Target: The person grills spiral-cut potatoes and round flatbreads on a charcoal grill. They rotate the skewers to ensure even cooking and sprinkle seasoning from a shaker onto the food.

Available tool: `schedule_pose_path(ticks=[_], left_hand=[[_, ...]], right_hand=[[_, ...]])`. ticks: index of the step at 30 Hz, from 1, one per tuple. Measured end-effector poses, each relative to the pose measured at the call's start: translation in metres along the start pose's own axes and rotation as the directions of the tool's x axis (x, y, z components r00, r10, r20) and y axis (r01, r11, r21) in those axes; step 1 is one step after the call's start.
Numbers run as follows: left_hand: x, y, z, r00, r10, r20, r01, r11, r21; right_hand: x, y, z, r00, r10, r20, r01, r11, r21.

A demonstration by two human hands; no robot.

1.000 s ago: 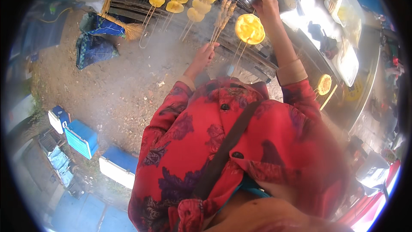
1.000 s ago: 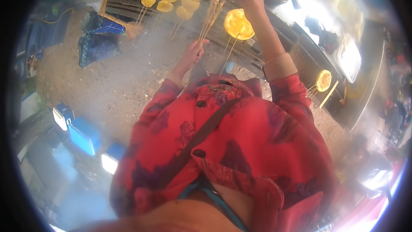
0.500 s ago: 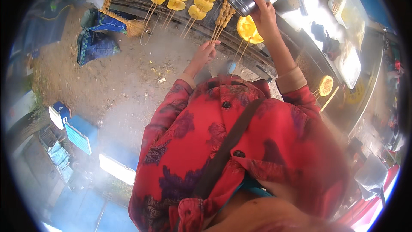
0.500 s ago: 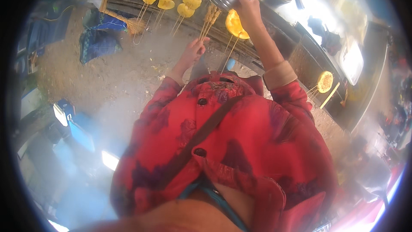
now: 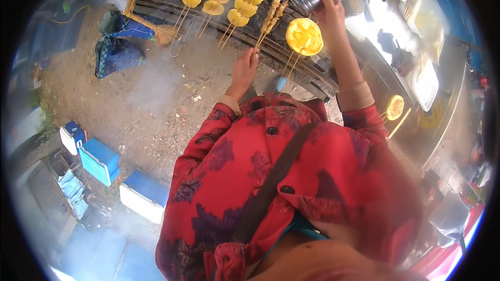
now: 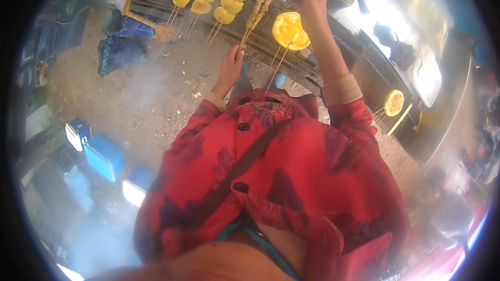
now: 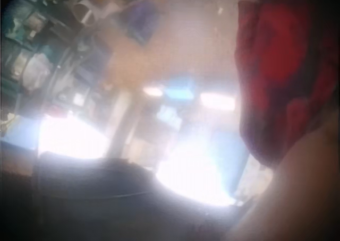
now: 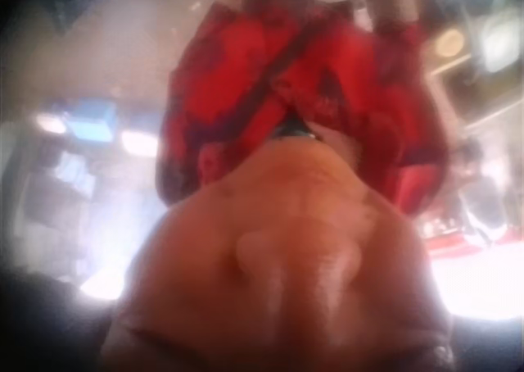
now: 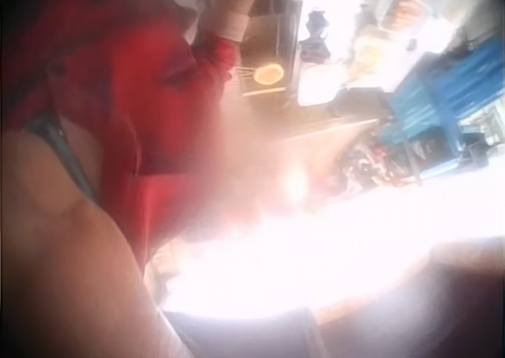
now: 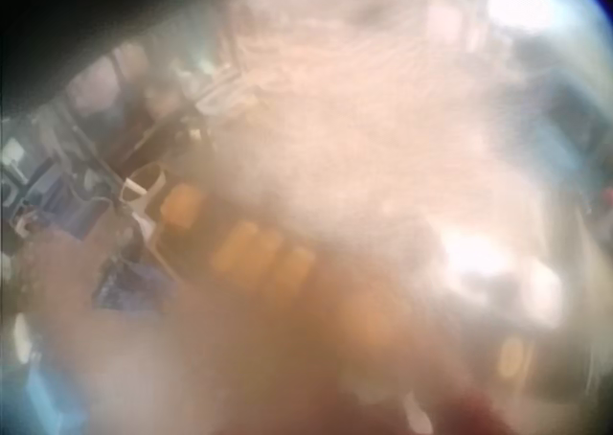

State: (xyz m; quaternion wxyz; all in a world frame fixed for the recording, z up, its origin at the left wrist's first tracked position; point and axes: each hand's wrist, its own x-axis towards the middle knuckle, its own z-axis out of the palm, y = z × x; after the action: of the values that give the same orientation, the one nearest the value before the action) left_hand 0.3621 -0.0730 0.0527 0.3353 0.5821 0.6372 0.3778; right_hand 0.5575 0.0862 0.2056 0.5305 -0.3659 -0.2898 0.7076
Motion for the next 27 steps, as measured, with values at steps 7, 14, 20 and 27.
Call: schedule_pose_path(ticks=[7, 14, 20, 27], left_hand=[[0.008, 0.021, -0.017, 0.69, -0.42, 0.589, 0.711, 0.542, -0.447], [0.008, 0.012, -0.012, 0.706, -0.406, 0.581, 0.692, 0.569, -0.444], [0.007, 0.014, -0.013, 0.728, -0.354, 0.587, 0.664, 0.575, -0.477], [0.004, 0.003, -0.008, 0.793, -0.339, 0.507, 0.566, 0.718, -0.404]], right_hand=[[0.012, 0.001, 0.001, 0.993, -0.004, -0.118, -0.011, 0.992, -0.124], [0.007, 0.0, -0.014, 0.999, 0.025, 0.042, -0.028, 0.997, 0.073], [0.012, 0.045, -0.043, 0.992, -0.022, -0.124, 0.003, 0.988, -0.154], [0.0, 0.054, -0.039, 0.99, -0.009, -0.144, -0.018, 0.983, -0.184]])
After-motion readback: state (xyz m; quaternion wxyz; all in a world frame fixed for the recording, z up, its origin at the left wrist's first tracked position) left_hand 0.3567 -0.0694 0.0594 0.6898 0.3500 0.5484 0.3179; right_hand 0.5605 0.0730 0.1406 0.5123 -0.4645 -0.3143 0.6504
